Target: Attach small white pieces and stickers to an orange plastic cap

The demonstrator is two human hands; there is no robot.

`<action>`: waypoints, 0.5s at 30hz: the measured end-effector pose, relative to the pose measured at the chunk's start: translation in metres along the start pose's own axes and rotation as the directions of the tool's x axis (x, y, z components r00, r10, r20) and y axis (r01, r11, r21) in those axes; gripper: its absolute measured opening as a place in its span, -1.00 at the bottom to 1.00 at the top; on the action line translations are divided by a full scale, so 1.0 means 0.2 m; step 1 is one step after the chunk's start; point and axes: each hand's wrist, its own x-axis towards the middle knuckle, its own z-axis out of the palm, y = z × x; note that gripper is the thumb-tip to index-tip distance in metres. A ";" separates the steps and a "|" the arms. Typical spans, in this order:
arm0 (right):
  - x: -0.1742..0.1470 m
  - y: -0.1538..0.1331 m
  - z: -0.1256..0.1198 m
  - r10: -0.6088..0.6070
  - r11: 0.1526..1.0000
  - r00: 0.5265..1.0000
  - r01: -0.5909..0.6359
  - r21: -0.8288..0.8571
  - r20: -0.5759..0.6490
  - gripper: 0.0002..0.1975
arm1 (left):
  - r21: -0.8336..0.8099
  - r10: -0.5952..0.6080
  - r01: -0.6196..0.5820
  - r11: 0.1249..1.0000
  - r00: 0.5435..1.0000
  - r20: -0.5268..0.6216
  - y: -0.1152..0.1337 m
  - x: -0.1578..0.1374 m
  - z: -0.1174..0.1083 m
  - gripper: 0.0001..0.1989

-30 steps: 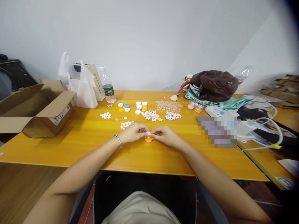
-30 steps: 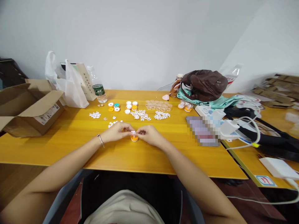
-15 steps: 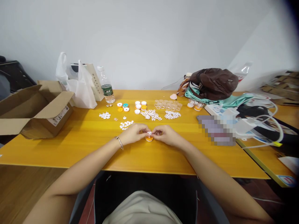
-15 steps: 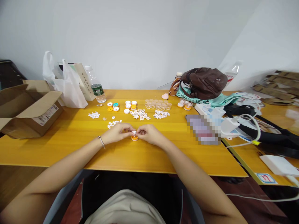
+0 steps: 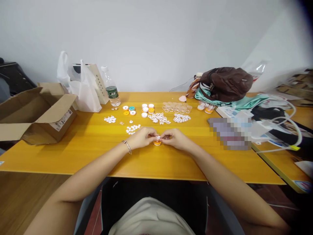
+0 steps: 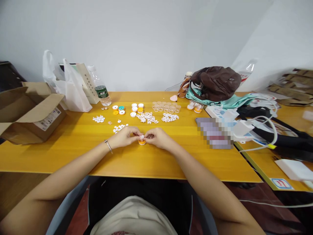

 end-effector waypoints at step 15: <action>0.00 0.03 0.04 -0.088 0.987 0.996 0.084 -0.136 -0.022 -0.76 | 0.010 0.034 -0.034 0.999 0.999 0.018 0.00 -0.01 -0.01 -0.81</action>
